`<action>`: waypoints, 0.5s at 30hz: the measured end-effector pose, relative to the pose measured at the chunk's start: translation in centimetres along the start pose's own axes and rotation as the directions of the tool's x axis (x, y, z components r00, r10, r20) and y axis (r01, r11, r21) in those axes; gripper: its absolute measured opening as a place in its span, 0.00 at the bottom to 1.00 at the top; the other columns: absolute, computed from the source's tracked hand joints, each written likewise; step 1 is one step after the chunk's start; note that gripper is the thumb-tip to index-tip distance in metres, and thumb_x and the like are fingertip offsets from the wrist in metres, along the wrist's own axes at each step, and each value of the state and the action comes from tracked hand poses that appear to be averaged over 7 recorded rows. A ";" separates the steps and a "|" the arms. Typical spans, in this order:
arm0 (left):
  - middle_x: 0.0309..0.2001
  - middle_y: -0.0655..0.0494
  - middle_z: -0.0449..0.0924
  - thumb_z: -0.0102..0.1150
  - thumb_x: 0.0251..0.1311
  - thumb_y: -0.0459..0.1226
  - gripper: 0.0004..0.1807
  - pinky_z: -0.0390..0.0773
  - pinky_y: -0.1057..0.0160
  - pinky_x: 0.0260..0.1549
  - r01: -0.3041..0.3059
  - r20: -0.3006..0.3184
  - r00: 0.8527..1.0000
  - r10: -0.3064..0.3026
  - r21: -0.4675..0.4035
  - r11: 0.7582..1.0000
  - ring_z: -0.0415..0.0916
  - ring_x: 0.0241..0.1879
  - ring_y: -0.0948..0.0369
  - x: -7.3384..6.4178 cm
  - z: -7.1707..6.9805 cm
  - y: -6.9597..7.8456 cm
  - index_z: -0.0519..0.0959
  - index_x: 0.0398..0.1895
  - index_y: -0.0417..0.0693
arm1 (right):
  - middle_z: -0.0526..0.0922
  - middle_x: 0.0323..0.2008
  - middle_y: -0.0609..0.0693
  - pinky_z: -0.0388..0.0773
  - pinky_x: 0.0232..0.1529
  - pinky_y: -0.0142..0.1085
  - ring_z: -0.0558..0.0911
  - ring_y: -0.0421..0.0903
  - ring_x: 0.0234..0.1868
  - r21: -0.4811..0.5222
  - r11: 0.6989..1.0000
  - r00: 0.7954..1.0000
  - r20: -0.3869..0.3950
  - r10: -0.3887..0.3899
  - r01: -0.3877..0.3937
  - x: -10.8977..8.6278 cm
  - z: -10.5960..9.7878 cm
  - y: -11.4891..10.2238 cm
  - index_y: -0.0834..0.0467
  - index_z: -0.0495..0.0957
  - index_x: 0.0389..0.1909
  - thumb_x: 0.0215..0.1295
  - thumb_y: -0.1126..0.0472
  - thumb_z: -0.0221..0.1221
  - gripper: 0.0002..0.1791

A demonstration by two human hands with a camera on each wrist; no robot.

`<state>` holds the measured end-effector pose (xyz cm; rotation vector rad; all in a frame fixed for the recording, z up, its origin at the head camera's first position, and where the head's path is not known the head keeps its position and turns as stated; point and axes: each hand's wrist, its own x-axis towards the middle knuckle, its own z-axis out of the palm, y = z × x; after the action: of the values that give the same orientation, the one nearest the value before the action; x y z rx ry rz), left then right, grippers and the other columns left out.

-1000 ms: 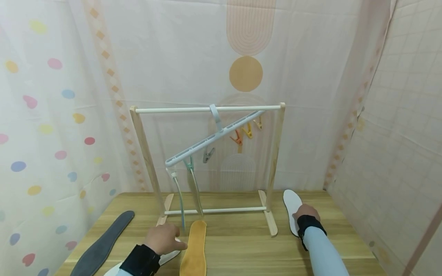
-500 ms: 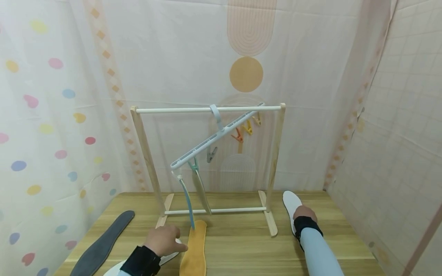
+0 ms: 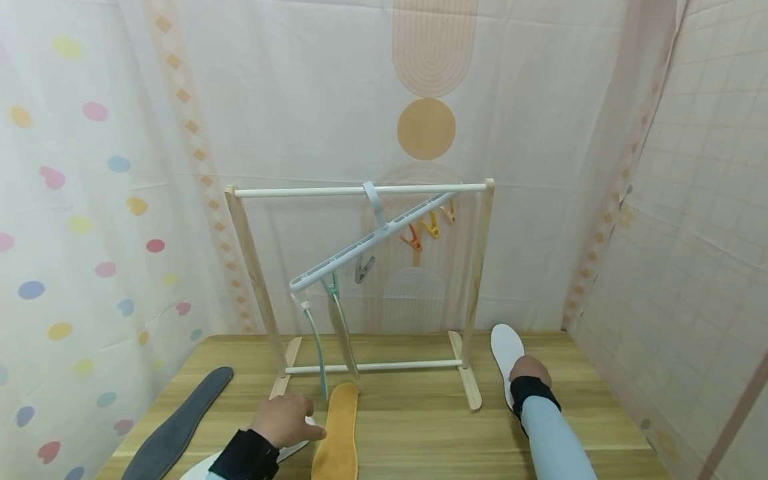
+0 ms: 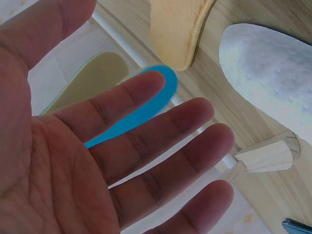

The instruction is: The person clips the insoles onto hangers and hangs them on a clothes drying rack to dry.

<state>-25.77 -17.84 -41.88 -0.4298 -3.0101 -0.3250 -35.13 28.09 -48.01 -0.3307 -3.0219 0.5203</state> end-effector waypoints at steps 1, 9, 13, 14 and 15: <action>0.17 0.62 0.65 0.76 0.43 0.52 0.24 0.67 0.58 0.19 -0.005 0.000 1.000 0.005 0.004 1.000 0.64 0.18 0.62 0.0 0.1 0.0 0.70 0.14 0.52 | 0.82 0.32 0.69 0.79 0.40 0.54 0.83 0.64 0.35 0.004 1.000 1.000 0.000 0.001 -0.001 0.1 0.1 0.1 0.73 0.80 0.29 0.57 0.64 0.68 0.13; 0.15 0.63 0.62 0.76 0.41 0.51 0.25 0.64 0.59 0.17 -0.007 -0.019 1.000 0.006 -0.016 1.000 0.62 0.17 0.63 0.0 0.0 -0.2 0.68 0.13 0.51 | 0.82 0.32 0.69 0.79 0.39 0.53 0.83 0.62 0.34 0.000 1.000 1.000 0.000 0.017 -0.017 0.2 0.0 0.0 0.74 0.80 0.30 0.58 0.63 0.68 0.14; 0.15 0.64 0.56 0.76 0.42 0.50 0.28 0.59 0.61 0.17 -0.010 -0.013 1.000 0.009 -0.023 1.000 0.57 0.17 0.64 -0.2 -0.1 -0.2 0.63 0.12 0.53 | 0.82 0.31 0.68 0.79 0.39 0.53 0.83 0.61 0.34 -0.001 1.000 1.000 -0.003 0.024 -0.024 0.0 -0.1 -0.2 0.74 0.80 0.31 0.57 0.63 0.68 0.15; 0.15 0.64 0.54 0.76 0.42 0.50 0.30 0.57 0.62 0.17 -0.007 -0.013 1.000 0.007 -0.029 1.000 0.54 0.17 0.64 -0.2 -0.1 -0.2 0.60 0.11 0.53 | 0.82 0.31 0.68 0.79 0.39 0.53 0.82 0.61 0.34 0.001 1.000 1.000 -0.005 0.027 -0.027 0.0 -0.1 -0.2 0.74 0.80 0.31 0.57 0.63 0.68 0.15; 0.15 0.64 0.51 0.76 0.42 0.50 0.32 0.55 0.63 0.17 -0.003 -0.011 1.000 0.003 -0.036 0.999 0.52 0.17 0.64 -0.2 -0.1 -0.1 0.58 0.10 0.54 | 0.82 0.31 0.68 0.79 0.39 0.53 0.82 0.61 0.33 0.006 0.999 0.999 -0.008 0.031 -0.031 0.0 -0.1 -0.2 0.74 0.80 0.31 0.56 0.63 0.69 0.15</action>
<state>-25.60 -18.03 -41.88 -0.4338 -2.9966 -0.3805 -35.15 27.96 -47.81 -0.3795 -3.0110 0.5284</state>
